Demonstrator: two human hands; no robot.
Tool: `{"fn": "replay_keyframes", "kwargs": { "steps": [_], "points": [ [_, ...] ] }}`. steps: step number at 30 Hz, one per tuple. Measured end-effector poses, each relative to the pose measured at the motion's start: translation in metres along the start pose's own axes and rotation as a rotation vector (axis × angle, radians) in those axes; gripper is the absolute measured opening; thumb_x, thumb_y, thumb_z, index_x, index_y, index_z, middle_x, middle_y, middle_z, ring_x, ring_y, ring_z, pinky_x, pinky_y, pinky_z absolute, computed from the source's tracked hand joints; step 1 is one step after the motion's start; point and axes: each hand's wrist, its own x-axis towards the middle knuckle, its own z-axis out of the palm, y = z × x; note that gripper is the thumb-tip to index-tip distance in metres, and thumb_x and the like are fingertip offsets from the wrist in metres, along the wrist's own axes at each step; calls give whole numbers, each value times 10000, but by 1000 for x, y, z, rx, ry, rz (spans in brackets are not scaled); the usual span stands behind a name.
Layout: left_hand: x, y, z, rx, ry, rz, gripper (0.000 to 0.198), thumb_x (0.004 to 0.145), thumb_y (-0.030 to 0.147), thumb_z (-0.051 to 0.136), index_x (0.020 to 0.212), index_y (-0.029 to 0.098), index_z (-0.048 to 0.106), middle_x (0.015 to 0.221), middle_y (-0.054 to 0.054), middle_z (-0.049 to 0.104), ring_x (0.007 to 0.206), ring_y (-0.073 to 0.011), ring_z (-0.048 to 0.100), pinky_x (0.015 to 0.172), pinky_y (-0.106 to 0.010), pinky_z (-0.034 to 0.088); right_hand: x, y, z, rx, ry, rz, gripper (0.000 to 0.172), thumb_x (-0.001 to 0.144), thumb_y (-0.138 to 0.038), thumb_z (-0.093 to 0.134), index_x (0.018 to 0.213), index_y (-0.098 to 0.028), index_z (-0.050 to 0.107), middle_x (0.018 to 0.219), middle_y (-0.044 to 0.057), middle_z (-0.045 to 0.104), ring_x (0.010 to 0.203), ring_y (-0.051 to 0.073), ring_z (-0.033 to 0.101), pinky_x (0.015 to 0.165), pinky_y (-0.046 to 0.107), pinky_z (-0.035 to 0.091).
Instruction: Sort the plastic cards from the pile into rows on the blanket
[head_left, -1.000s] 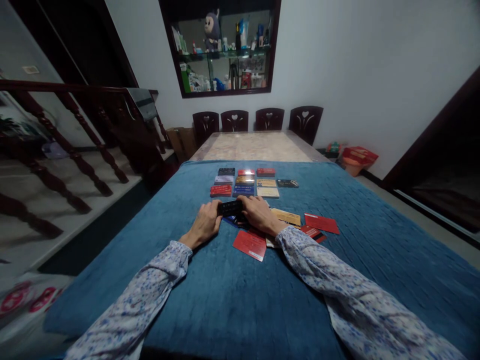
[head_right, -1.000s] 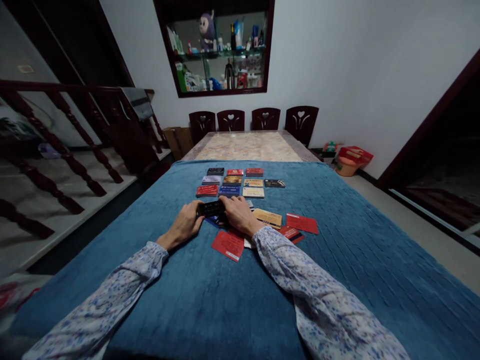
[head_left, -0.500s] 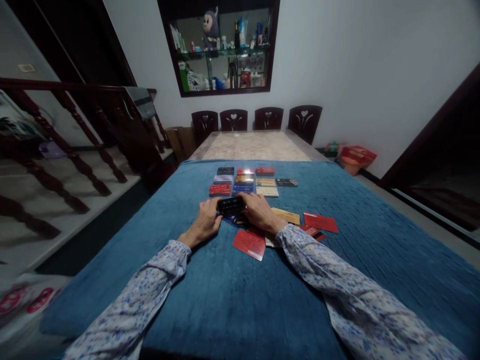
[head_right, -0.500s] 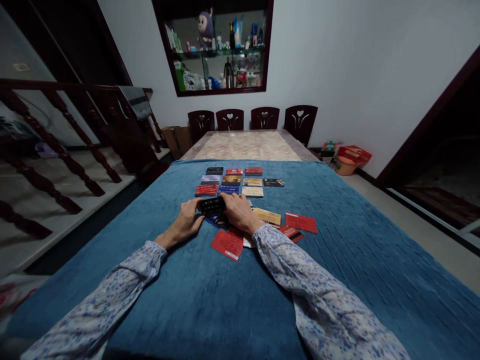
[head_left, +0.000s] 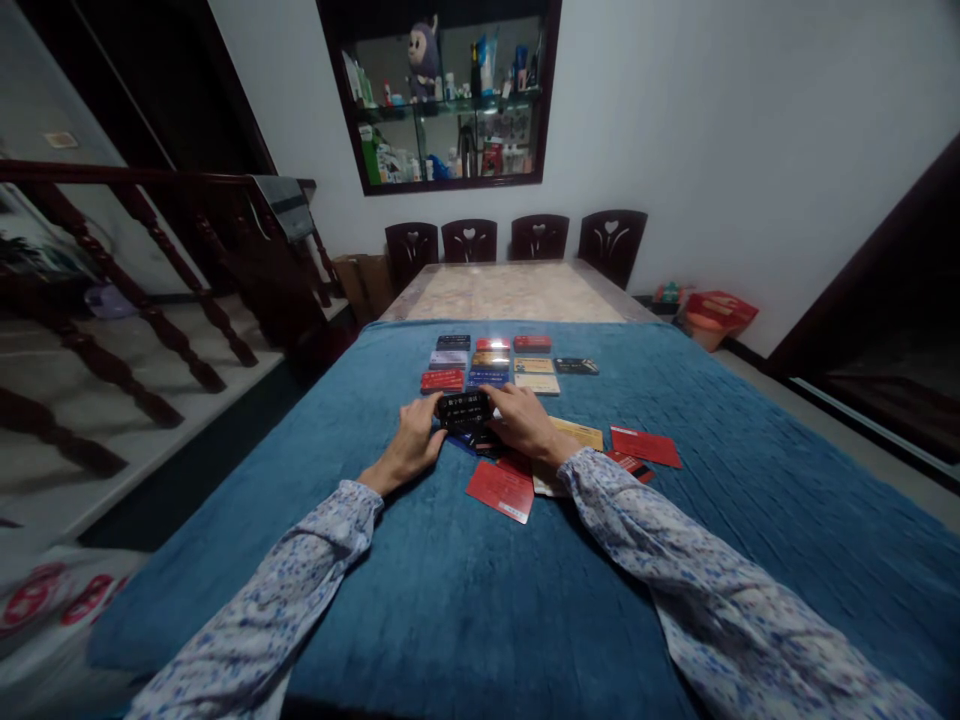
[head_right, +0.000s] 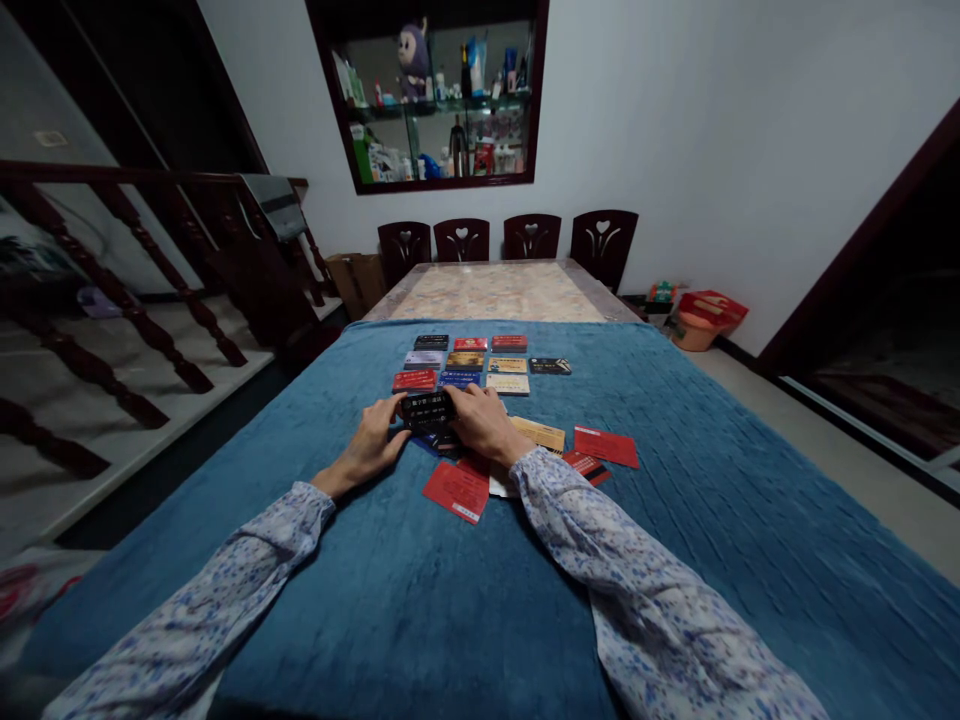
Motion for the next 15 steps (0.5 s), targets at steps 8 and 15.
{"fn": "replay_keyframes", "kwargs": {
  "steps": [8,15],
  "points": [
    [6,0,-5,-24,-72,-10,533,823,106,643,1332,174,498,1134,-116,668,1075,-288,608,945,-452,456,2,2,-5,-15,-81,11,596,860,-231,729,1419,-160,532,1195,135,725,1137,290,566,885,406,405],
    [16,-5,-11,-33,-121,-39,509,800,116,651,1290,194,538,1187,-112,629,1123,-299,572,938,-461,454,9,4,-21,-21,-170,-38,518,875,-334,738,1344,-169,590,1172,137,717,1131,284,549,869,395,407]
  ]
}}
